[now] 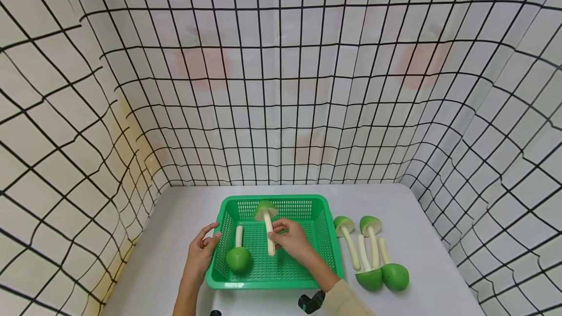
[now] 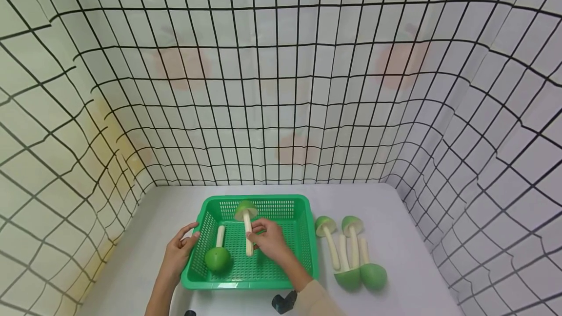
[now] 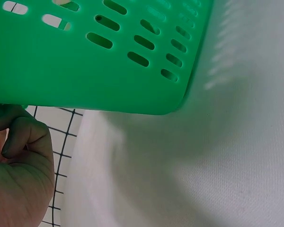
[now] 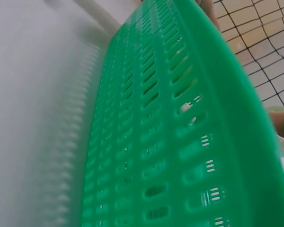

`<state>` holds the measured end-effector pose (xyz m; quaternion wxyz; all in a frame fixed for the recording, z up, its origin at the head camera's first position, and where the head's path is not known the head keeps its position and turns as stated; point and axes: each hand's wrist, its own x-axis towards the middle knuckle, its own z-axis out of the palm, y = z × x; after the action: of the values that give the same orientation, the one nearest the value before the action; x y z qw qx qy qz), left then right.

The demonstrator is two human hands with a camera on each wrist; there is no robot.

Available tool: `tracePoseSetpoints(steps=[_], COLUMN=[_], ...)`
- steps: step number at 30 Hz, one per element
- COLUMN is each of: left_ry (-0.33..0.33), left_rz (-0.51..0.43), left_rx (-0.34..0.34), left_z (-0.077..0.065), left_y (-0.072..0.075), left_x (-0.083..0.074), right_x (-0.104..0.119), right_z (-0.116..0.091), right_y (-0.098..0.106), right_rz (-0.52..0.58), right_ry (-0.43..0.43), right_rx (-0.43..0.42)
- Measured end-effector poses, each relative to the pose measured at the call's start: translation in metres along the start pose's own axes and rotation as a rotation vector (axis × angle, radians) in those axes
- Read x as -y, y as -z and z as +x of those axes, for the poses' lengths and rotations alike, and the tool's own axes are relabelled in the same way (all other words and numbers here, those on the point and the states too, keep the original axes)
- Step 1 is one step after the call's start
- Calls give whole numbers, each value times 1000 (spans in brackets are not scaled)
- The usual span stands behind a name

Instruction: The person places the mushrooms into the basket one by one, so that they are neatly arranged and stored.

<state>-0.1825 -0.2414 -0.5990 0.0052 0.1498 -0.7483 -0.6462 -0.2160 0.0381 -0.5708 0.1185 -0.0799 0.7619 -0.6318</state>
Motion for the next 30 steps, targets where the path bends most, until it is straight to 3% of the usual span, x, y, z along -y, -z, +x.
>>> tracePoseSetpoints(steps=[17,30], left_ry=[-8,-16], left_rz=[4,7], left_rx=[-3,5], left_z=[-3,1], left_y=[0,2], left_x=[1,2], right_x=[-7,-6], right_z=[4,11], right_y=[-13,-30], right_rz=[5,-60], right_ry=[-32,-51], right_rx=[15,44])
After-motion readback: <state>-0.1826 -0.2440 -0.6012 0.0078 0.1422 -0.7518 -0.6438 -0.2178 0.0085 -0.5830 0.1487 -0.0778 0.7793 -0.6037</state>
